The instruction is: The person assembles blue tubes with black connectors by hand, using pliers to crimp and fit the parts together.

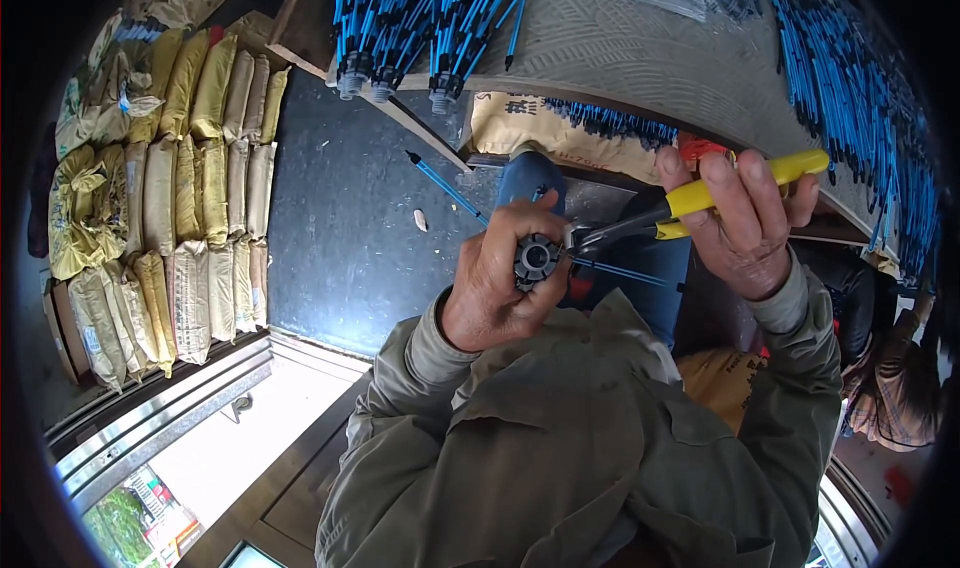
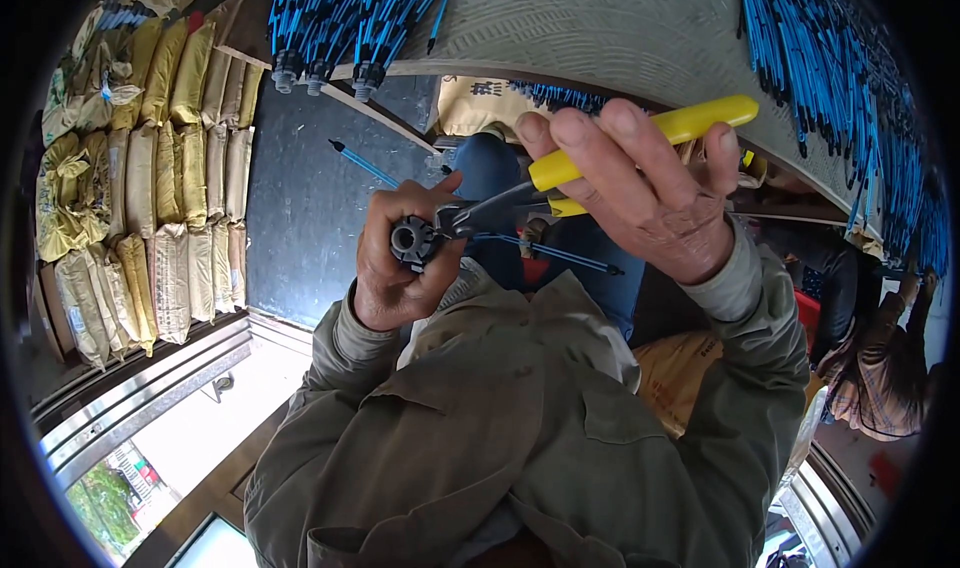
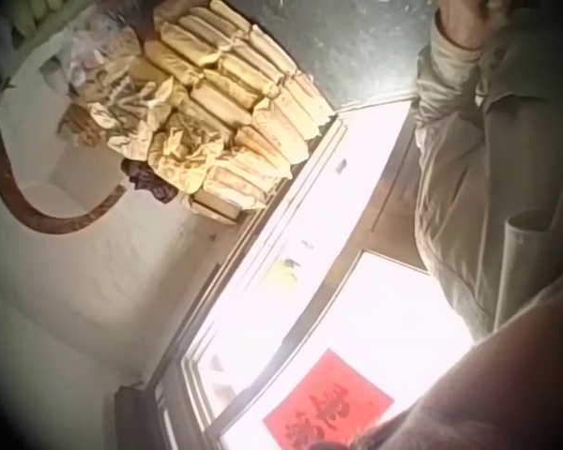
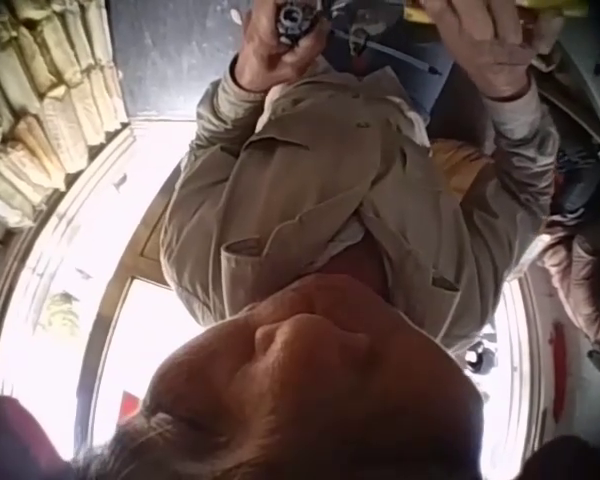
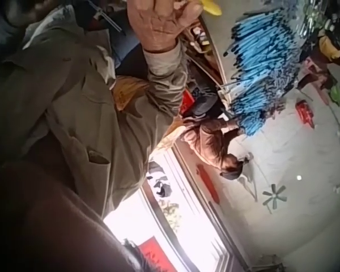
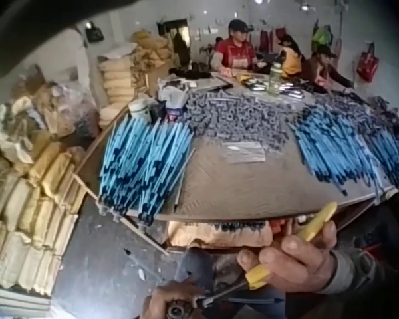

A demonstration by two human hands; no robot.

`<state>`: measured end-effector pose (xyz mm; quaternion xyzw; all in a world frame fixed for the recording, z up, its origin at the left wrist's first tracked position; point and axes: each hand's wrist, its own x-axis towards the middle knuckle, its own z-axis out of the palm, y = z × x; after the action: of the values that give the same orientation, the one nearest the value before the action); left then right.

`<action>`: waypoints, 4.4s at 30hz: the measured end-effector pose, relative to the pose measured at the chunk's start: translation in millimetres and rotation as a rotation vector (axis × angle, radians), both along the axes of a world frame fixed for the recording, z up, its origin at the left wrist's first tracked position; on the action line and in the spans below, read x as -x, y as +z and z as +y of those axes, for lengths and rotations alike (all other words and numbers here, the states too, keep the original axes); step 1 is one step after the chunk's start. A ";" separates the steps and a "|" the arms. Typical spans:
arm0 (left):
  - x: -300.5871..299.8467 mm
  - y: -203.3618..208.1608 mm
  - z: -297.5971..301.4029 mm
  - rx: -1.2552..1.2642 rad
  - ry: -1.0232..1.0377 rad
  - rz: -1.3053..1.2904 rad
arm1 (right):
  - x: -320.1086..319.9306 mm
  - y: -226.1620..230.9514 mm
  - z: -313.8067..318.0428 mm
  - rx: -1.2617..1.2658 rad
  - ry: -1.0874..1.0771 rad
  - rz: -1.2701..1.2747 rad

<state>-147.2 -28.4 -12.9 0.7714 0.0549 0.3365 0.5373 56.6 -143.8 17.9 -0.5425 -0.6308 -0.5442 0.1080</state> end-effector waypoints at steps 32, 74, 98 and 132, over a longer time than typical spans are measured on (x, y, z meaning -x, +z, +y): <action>12.2 12.8 8.8 0.084 -0.276 0.099 | -11.7 32.7 -33.7 1.844 0.517 1.846; 5.9 -4.2 0.5 0.093 -0.159 0.028 | 26.3 7.3 -62.8 0.746 0.198 0.852; -5.1 -18.2 30.8 0.235 -0.442 -0.156 | 45.4 -26.4 -74.4 1.460 1.096 2.669; 11.6 -31.5 -21.7 0.253 0.065 -0.050 | 105.9 -96.4 -2.5 0.358 0.726 2.425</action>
<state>-158.8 -50.2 -44.4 0.6865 0.1083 0.3634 0.6205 -49.3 -146.4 -78.5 -0.4937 -0.3042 0.4499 0.6792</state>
